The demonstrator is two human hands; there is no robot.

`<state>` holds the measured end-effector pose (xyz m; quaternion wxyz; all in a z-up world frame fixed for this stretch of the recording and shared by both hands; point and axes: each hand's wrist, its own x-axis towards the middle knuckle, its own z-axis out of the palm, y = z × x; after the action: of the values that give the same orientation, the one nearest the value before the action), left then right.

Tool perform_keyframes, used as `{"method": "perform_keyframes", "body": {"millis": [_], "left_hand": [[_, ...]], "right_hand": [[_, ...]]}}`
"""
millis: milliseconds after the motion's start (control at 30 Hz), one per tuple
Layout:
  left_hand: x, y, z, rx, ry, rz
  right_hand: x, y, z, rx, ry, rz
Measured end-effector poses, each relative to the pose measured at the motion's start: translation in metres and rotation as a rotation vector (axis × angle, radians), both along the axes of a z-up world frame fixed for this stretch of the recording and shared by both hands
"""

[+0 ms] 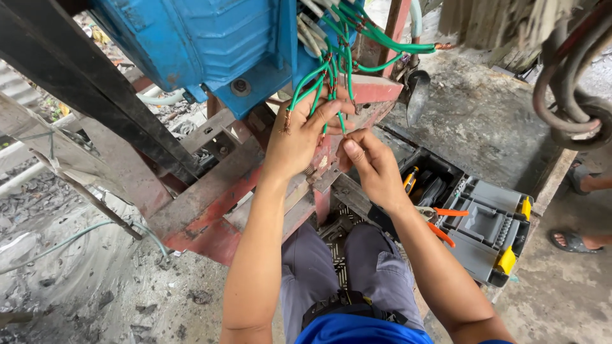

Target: Stripping and organizing electrical wires for a motor connection

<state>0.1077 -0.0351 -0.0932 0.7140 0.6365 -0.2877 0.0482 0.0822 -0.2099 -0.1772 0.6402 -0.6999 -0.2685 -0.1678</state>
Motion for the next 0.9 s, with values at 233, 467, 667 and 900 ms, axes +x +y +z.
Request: {"method": "perform_keyframes", "body": {"millis": [233,467,667,900], "left_hand": [[0.002,0.003,-0.006,-0.133,0.104,-0.087],[0.000,0.002,-0.009,-0.151,0.073,-0.059],[0.002,0.002,-0.014,-0.090,-0.030,0.008],[-0.002,-0.006,-0.009,0.270,-0.248,0.288]], "right_hand": [[-0.021,-0.012,0.011,-0.167,-0.116,-0.195],[-0.012,-0.006,0.001,-0.204,-0.210,-0.280],[-0.004,-0.010,0.020,-0.245,-0.281,-0.143],[0.036,-0.047,0.082,-0.082,-0.188,-0.121]]}}
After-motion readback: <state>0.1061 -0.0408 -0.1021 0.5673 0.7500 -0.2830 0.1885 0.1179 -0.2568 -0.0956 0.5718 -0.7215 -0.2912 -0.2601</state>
